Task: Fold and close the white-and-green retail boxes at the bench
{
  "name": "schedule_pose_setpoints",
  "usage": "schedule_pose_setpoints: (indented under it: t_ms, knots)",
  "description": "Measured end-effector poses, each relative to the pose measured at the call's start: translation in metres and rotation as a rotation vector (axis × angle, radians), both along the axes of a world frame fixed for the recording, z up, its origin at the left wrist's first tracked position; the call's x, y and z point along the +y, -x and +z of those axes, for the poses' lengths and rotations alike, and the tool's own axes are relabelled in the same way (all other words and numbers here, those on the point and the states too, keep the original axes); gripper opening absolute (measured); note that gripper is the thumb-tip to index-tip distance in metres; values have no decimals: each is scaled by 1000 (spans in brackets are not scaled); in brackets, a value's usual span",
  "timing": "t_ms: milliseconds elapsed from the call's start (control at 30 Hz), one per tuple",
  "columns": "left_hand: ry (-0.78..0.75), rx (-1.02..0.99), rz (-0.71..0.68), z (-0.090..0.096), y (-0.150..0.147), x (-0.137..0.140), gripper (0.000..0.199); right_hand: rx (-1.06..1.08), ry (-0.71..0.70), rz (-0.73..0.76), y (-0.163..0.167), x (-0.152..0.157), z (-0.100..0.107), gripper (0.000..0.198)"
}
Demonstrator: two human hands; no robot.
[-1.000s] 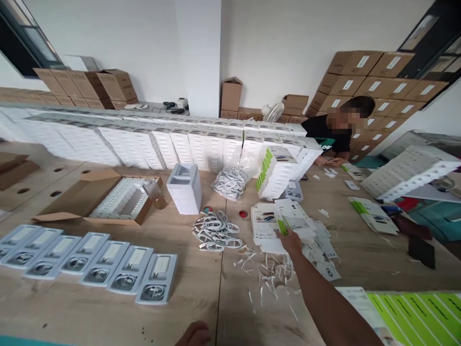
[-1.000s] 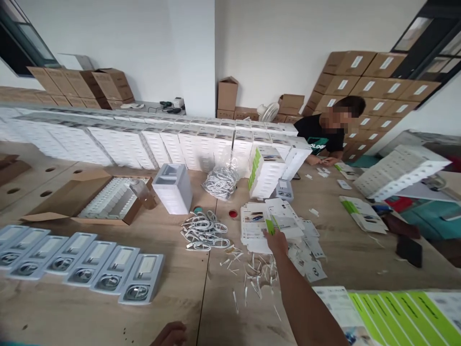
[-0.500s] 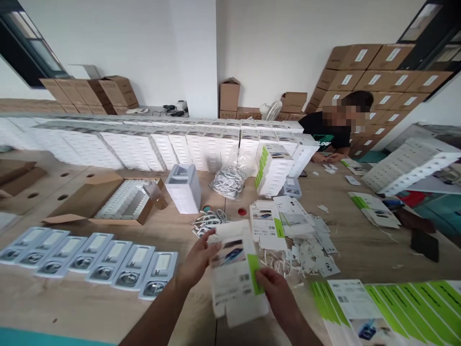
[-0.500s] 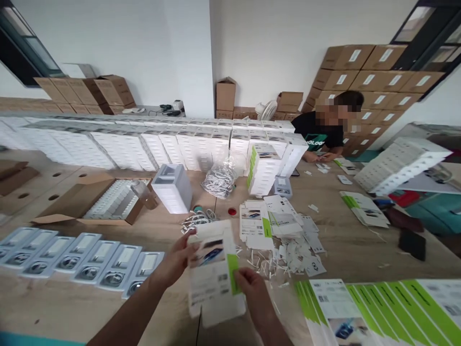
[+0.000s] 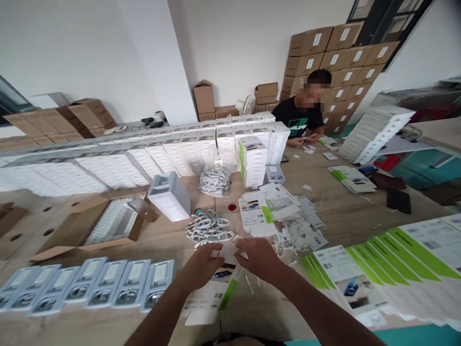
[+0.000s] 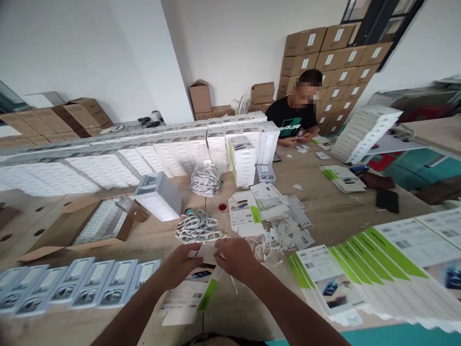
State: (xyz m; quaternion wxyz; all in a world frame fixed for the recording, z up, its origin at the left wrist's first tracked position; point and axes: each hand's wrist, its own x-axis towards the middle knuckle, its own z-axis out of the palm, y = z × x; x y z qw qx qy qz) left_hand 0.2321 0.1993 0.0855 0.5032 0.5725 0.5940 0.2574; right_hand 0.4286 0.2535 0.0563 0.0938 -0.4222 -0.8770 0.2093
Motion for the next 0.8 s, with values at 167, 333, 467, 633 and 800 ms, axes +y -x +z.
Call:
schedule_pose_setpoints:
  t_ms: [167, 333, 467, 633, 800]
  knots:
    - [-7, 146, -26, 2, -1, -11, 27, -93, -55, 48, 6, -10, -10, 18]
    - [-19, 330, -84, 3, -1, -19, 20, -58, -4, 108, 16, -23, -17, 21]
    - [-89, 645, -119, -1, 2, -27, 17, 155, 263, 122, 15, -32, -26, 14]
    - [-84, 685, -249, -14, 3, -33, 17, 490, 1123, 91, -1, -37, -51, 28]
    - [-100, 635, -360, -23, -4, -29, 17, 523, 1215, 76, -5, -43, -80, 18]
